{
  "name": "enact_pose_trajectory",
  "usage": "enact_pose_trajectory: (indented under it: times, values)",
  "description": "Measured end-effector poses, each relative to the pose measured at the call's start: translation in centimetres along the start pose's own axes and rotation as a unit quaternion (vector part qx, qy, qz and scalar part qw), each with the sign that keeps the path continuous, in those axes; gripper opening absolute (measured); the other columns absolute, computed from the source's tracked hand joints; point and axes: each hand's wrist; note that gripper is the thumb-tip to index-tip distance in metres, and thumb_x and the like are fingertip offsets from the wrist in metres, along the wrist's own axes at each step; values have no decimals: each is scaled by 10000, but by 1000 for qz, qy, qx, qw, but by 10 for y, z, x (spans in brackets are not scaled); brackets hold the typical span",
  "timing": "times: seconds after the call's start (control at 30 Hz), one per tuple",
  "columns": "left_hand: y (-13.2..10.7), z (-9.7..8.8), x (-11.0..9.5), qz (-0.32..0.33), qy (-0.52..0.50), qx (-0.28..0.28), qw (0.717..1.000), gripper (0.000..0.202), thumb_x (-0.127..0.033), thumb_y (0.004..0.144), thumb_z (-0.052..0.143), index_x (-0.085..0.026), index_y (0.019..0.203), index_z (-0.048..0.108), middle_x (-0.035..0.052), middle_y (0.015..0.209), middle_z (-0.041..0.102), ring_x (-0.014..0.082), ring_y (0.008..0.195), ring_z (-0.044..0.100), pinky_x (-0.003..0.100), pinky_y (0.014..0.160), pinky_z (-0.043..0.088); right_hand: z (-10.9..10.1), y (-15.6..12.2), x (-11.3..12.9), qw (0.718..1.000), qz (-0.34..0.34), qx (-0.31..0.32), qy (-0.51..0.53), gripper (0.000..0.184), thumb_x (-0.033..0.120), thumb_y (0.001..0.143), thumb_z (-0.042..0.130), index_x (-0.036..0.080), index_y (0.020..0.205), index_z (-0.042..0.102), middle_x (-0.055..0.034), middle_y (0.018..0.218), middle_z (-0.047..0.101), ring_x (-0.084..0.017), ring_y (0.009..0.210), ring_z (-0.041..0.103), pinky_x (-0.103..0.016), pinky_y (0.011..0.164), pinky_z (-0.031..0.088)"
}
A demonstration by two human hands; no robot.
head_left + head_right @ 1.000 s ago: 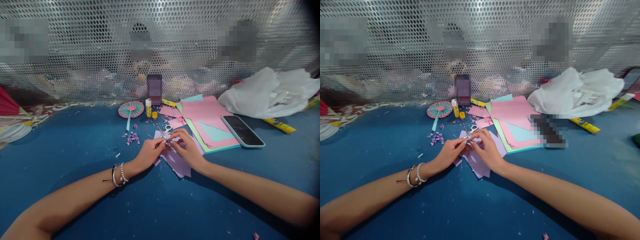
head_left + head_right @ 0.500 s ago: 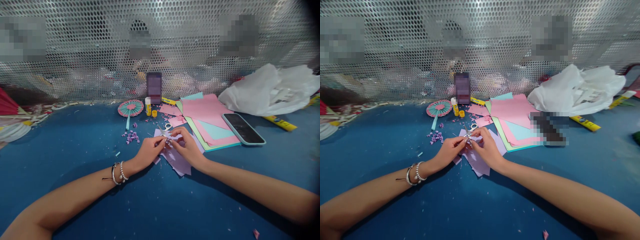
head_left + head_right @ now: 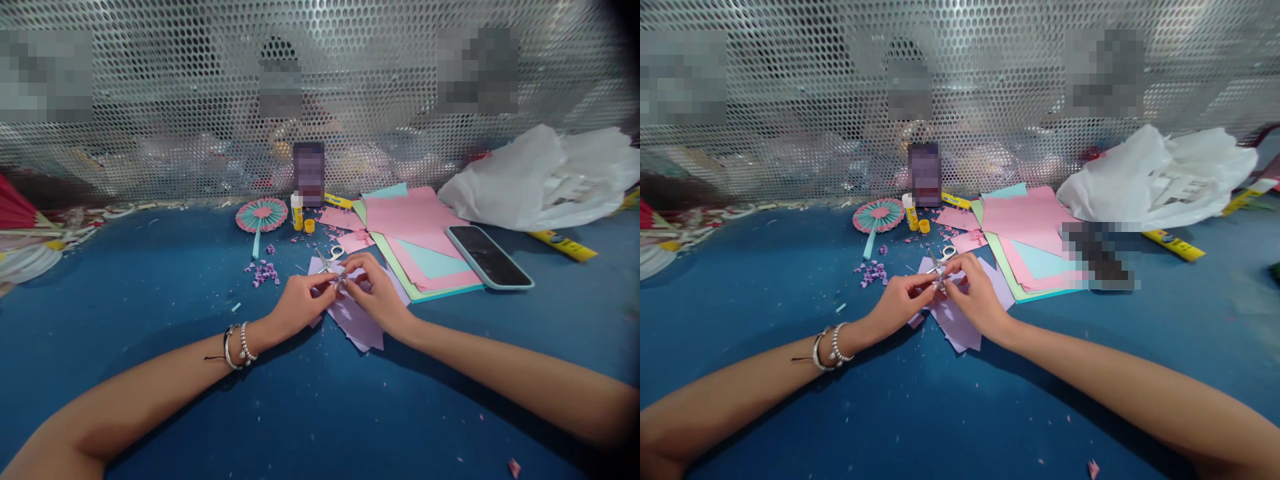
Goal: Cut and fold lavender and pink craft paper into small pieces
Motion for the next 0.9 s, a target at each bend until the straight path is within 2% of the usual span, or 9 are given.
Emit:
enact_pose_trajectory:
  times: [0.17,0.4,0.6,0.73,0.9]
  values:
    - [0,-1,0,0,7,8,1000,332,-285,833,501,-158,1109,636,63,820,717,122,646,601,220,587,480,0,-1,1,1000,-5,-1,-1,152,99,769,496,226,854,505,-34,992,492,-153,928,504,-269,661,447]
    - [-1,-2,-1,20,63,25,998,342,-298,869,446,-164,1130,622,48,763,715,95,540,541,206,518,429,0,-2,3,999,-34,-3,0,186,98,760,488,235,885,485,-43,1015,497,-173,961,501,-294,683,452]
    - [-2,-2,-4,44,88,-6,995,305,-242,863,455,-181,1091,647,21,709,710,82,519,516,199,517,402,-1,-2,4,999,-34,2,0,189,96,768,490,232,900,487,-44,1016,497,-170,973,493,-286,686,450]
    - [-3,-2,-6,61,111,-33,991,291,-217,853,473,-199,1080,654,16,751,718,79,528,526,196,517,395,-2,-3,6,1000,-29,8,3,176,118,781,498,234,913,495,-43,1019,495,-169,963,497,-295,705,451]
    - [-4,-1,-6,66,111,-37,991,289,-212,854,474,-197,1080,654,18,754,720,80,530,541,192,516,398,-2,-3,7,1000,-27,7,3,147,132,795,495,233,902,508,-44,1023,496,-167,951,501,-301,715,449]
Point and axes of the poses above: each hand's wrist, its own y-axis towards the middle knuckle, its own z-axis out of the palm, x = y × z
